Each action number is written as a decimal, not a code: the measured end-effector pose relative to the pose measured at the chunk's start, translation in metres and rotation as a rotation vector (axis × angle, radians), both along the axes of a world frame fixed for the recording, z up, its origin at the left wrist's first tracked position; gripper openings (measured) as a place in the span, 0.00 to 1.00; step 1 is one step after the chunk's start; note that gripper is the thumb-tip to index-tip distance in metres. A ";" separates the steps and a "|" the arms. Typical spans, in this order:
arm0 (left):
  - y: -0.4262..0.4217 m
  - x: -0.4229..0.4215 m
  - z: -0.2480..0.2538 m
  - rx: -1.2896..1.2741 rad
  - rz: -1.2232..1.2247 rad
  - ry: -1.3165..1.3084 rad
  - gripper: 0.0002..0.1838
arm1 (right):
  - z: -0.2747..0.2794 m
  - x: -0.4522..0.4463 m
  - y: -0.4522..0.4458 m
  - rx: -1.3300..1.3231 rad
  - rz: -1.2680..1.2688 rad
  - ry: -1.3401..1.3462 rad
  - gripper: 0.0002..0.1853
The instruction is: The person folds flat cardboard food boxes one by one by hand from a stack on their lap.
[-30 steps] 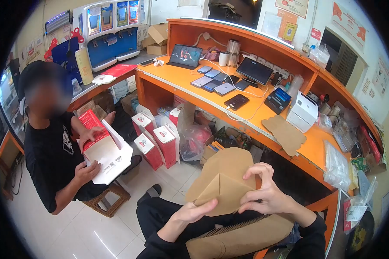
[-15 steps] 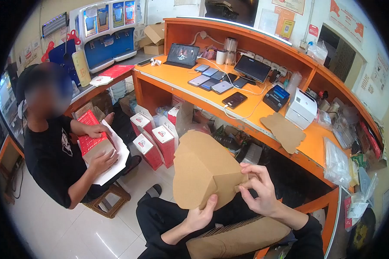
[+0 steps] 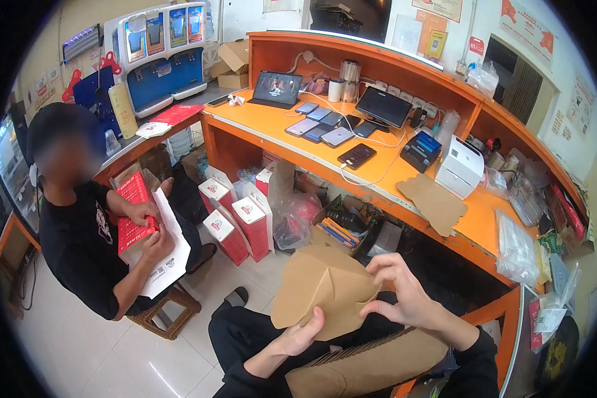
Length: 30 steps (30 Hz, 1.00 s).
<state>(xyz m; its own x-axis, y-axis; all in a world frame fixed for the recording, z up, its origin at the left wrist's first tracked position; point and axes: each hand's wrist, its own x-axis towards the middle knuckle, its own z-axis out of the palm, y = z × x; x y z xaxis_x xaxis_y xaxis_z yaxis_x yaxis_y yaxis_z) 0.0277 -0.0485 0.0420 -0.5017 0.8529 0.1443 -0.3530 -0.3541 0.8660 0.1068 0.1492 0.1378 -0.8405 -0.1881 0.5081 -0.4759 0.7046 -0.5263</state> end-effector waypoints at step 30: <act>0.011 0.010 0.024 -0.159 0.484 0.561 0.18 | 0.006 0.001 -0.007 0.203 -0.208 0.013 0.06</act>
<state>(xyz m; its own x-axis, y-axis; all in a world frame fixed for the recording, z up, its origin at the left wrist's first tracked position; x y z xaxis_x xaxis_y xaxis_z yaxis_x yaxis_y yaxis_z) 0.0372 -0.0373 0.0655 -0.7129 0.5879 0.3824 0.3192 -0.2136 0.9233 0.1078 0.1426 0.1441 -0.8653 -0.1116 0.4887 -0.3161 0.8780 -0.3593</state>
